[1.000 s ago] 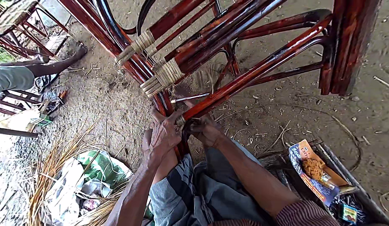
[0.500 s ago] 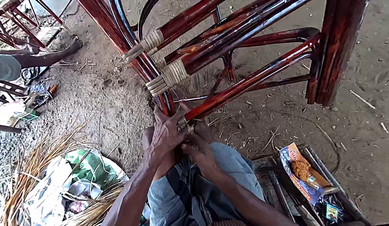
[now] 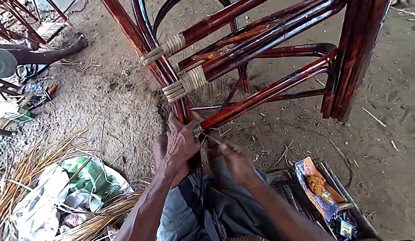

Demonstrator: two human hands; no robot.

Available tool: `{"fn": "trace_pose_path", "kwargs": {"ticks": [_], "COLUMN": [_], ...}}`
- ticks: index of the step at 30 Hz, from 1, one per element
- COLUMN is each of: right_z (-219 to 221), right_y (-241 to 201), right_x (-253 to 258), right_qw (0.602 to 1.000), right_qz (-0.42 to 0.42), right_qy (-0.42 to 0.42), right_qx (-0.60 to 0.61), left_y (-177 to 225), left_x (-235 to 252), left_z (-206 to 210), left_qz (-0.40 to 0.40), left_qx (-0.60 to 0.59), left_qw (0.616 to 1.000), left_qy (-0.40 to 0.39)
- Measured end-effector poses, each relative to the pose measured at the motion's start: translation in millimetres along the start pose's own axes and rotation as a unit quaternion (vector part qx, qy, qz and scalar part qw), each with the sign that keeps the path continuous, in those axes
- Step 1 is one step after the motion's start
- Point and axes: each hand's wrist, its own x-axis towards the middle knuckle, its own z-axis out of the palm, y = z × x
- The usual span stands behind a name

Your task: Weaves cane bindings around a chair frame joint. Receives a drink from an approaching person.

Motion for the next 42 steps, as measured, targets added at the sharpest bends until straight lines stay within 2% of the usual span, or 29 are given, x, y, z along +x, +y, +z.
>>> {"fn": "trace_pose_path", "kwargs": {"ticks": [2, 4, 6, 7, 8, 10, 11, 12, 14, 16, 18, 19, 20, 22, 24, 25, 27, 28, 30, 33, 36, 40, 42], "right_z": [-24.1, -29.7, -22.9, -20.8, -19.3, -8.9, -3.8, -3.7, -20.2, -39.0, -38.3, -33.6, -27.3, -17.6, -19.5, -25.6, -42.0, -44.3, -22.6, 26.4, 43.1, 22.5, 15.5], "right_y": [-24.4, -50.6, -73.4, -82.0, -89.2, -95.5, -97.9, -103.6, -120.4, -123.6, -123.1, -127.0, -134.2, -148.4, -149.5, -140.7, -105.5, -84.3, -47.3, 0.0, -14.8, -63.9, -74.7], "right_x": [9.0, 25.4, 37.2, 40.0, 39.6, 25.8, 17.3, 17.3, 40.2, 72.2, 89.2, 94.0, 98.2, 100.6, 77.9, 56.9, 11.1, -8.9, -38.0, -53.9, -53.8, -52.6, -50.9], "right_qw": [0.992, 0.985, 0.991, 0.988, 0.962, 0.861, 0.814, 0.793, 0.788, 0.759, 0.715, 0.712, 0.734, 0.803, 0.868, 0.892, 0.916, 0.928, 0.951, 0.948, 0.948, 0.973, 0.974], "right_qz": [0.095, 0.140, 0.123, 0.080, 0.023, -0.068, -0.073, -0.060, -0.021, 0.018, -0.013, -0.035, -0.039, 0.003, 0.097, 0.165, 0.285, 0.300, 0.247, 0.157, 0.149, 0.183, 0.190], "right_qy": [-0.002, -0.021, -0.046, -0.082, -0.139, -0.232, -0.253, -0.252, -0.193, -0.141, -0.123, -0.123, -0.131, -0.164, -0.198, -0.204, -0.179, -0.154, -0.109, -0.094, -0.090, -0.061, -0.051], "right_qx": [0.085, 0.102, 0.001, -0.106, -0.232, -0.447, -0.517, -0.552, -0.584, -0.635, -0.689, -0.690, -0.666, -0.572, -0.445, -0.367, -0.219, -0.160, -0.148, -0.259, -0.267, -0.129, -0.110], "left_y": [4.8, 9.5, 11.1, 12.2, 13.4, 13.4, 12.7, 11.8, 9.9, 7.6, 7.9, 9.1, 9.7, 8.9, 8.2, 8.2, 11.2, 13.7, 19.2, 24.8, 31.4, 24.2, 22.6], "left_x": [-11.2, -15.6, -14.7, -14.2, -13.5, -14.5, -15.5, -12.9, -12.4, -21.8, -23.4, -18.6, -16.9, -18.6, -16.4, -14.2, -16.7, -19.7, -17.5, -19.3, -24.9, -21.4, -21.6], "left_z": [-1.0, -0.4, 6.1, 7.9, 8.8, 10.9, 11.2, 11.0, 11.8, 13.0, 12.6, 14.3, 15.4, 13.5, 14.0, 15.3, 13.3, 11.5, 13.1, 10.9, 7.7, 15.2, 18.4], "left_qz": [0.003, 0.003, -0.023, -0.025, -0.025, -0.021, -0.021, -0.019, -0.010, 0.004, 0.014, 0.004, -0.002, 0.009, 0.014, 0.008, -0.004, -0.005, -0.028, -0.046, -0.048, -0.031, -0.029], "left_qx": [-0.004, -0.009, -0.001, -0.003, -0.010, -0.019, -0.013, -0.005, -0.005, -0.024, -0.021, -0.024, -0.033, -0.036, -0.029, -0.028, -0.013, -0.006, -0.014, -0.007, -0.009, -0.010, -0.017], "left_qw": [1.000, 1.000, 0.999, 0.998, 0.998, 0.997, 0.997, 0.998, 0.997, 0.997, 0.996, 0.996, 0.996, 0.995, 0.994, 0.994, 0.996, 0.996, 0.997, 0.998, 0.998, 0.997, 0.996], "left_qy": [0.012, 0.029, 0.037, 0.051, 0.062, 0.074, 0.070, 0.068, 0.071, 0.075, 0.082, 0.081, 0.080, 0.089, 0.100, 0.103, 0.091, 0.084, 0.069, 0.051, 0.045, 0.072, 0.079]}}
